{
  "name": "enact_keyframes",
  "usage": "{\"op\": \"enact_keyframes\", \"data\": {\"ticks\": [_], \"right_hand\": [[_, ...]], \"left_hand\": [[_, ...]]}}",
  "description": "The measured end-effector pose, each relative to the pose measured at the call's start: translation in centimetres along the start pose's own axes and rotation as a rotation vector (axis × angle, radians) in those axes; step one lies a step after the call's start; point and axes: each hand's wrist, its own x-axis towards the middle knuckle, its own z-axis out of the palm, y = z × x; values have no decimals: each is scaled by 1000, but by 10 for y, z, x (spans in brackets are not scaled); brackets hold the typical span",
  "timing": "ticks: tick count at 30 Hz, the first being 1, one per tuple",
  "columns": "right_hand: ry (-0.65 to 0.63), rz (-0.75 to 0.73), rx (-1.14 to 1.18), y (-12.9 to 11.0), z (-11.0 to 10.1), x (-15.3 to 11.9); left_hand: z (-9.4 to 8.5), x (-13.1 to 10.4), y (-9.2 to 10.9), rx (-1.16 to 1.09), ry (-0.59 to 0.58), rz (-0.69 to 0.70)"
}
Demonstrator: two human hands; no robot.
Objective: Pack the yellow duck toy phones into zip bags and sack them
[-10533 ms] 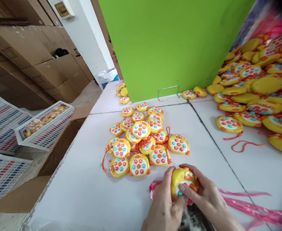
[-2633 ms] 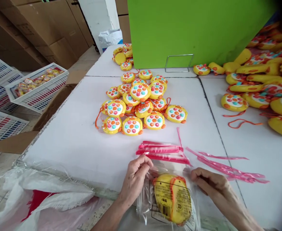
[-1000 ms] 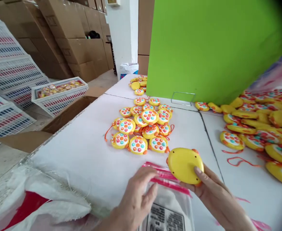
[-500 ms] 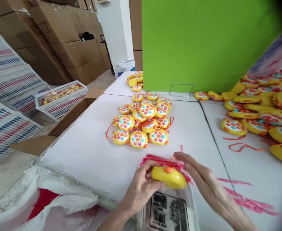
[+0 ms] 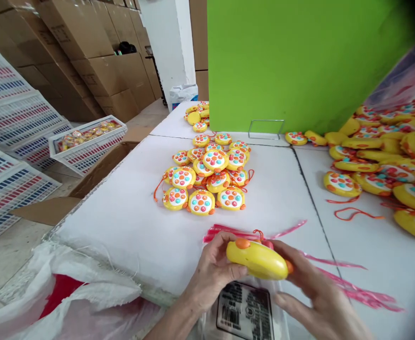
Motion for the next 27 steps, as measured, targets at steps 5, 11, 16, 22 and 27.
{"op": "enact_keyframes", "data": {"ticks": [5,11,16,22,27], "right_hand": [[175,73,143,-23,51,11],[276,278,323,-16,36,19],[222,477,657,-10,40,11],[222,525,685,3,43,2],[194,544,625,3,35,-13]], "left_hand": [[2,-8,-8,436,286,164],[1,-21,-45,1394,62,396],[-1,-13,-66,1724,39,353],[-8,-10,-61,1691,-12,450],[-5,-14,-51,1521,4,347]]}}
